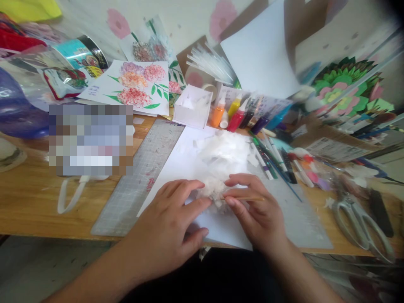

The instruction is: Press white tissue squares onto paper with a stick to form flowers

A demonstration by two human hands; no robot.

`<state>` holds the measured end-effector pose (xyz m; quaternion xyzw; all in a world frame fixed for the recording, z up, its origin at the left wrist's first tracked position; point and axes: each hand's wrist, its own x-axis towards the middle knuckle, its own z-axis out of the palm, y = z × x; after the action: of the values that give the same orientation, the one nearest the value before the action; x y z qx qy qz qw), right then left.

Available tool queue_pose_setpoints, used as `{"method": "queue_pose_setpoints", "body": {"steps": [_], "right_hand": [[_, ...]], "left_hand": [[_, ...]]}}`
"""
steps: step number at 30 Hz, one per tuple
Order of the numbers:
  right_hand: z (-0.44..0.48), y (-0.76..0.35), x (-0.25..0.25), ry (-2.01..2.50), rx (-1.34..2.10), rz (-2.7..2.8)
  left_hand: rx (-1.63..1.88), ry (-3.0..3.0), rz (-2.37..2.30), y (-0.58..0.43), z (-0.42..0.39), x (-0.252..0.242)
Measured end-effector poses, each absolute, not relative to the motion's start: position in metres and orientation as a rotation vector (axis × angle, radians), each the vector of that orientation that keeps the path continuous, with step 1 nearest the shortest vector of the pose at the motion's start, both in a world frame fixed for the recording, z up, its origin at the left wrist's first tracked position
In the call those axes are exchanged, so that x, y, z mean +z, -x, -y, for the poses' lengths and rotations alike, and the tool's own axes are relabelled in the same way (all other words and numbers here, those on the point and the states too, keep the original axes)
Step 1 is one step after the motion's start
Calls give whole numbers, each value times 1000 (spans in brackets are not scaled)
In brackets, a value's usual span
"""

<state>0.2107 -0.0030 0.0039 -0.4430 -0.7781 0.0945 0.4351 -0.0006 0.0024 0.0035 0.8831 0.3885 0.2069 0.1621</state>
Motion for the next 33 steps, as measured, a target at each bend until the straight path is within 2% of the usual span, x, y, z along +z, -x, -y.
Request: {"method": "queue_pose_setpoints", "body": {"steps": [15, 24, 33], "right_hand": [[20, -214, 4, 1057, 71, 2134], [15, -218, 4, 1139, 186, 1876], [16, -220, 6, 1091, 250, 1971]], "left_hand": [[536, -2533, -1141, -1, -2, 4], [486, -2525, -1176, -2, -2, 6], [469, -2530, -1184, -2, -2, 6]]}}
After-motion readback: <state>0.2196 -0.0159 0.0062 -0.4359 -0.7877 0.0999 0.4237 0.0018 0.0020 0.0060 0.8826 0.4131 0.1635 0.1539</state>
